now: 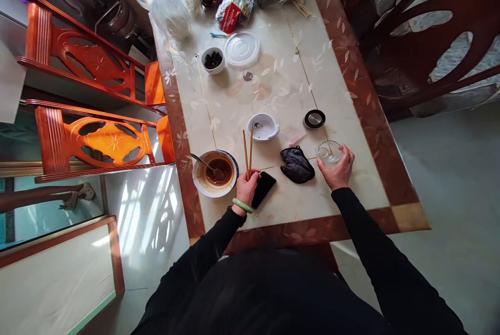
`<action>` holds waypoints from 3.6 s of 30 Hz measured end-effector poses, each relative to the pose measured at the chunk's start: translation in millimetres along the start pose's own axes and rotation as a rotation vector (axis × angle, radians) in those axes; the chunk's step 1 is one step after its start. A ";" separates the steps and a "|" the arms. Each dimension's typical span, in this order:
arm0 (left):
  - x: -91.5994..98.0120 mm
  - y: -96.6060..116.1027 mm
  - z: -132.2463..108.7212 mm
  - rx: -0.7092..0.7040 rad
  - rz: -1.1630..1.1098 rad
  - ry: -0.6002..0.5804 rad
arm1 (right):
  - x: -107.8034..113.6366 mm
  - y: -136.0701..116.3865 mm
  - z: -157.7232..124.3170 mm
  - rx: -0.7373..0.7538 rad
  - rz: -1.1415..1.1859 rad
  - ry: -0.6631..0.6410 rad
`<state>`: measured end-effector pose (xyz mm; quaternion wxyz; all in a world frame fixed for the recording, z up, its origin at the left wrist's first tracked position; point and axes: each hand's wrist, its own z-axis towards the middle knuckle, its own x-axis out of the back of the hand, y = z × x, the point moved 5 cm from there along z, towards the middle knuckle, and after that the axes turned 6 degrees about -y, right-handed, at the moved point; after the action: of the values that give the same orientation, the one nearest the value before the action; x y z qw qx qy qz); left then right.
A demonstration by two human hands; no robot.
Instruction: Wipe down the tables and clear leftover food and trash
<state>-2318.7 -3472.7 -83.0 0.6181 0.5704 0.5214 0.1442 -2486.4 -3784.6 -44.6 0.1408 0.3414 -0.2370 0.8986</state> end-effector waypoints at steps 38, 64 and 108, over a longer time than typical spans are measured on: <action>106.0 12.0 -63.8 -0.434 0.529 0.282 | -60.9 -77.5 -85.8 0.216 -0.108 -0.299; 203.6 2.4 -20.3 -0.129 0.751 0.412 | -87.7 -82.8 -84.0 0.128 -0.215 -0.247; 291.0 63.5 37.3 0.049 1.248 -0.114 | -210.1 -285.3 -123.1 -0.087 -0.035 -0.414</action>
<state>-2141.4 -3248.9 -175.6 0.4310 0.7882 0.0594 0.4353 -2282.5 -3497.5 -174.1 0.1194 0.5163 -0.2934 0.7957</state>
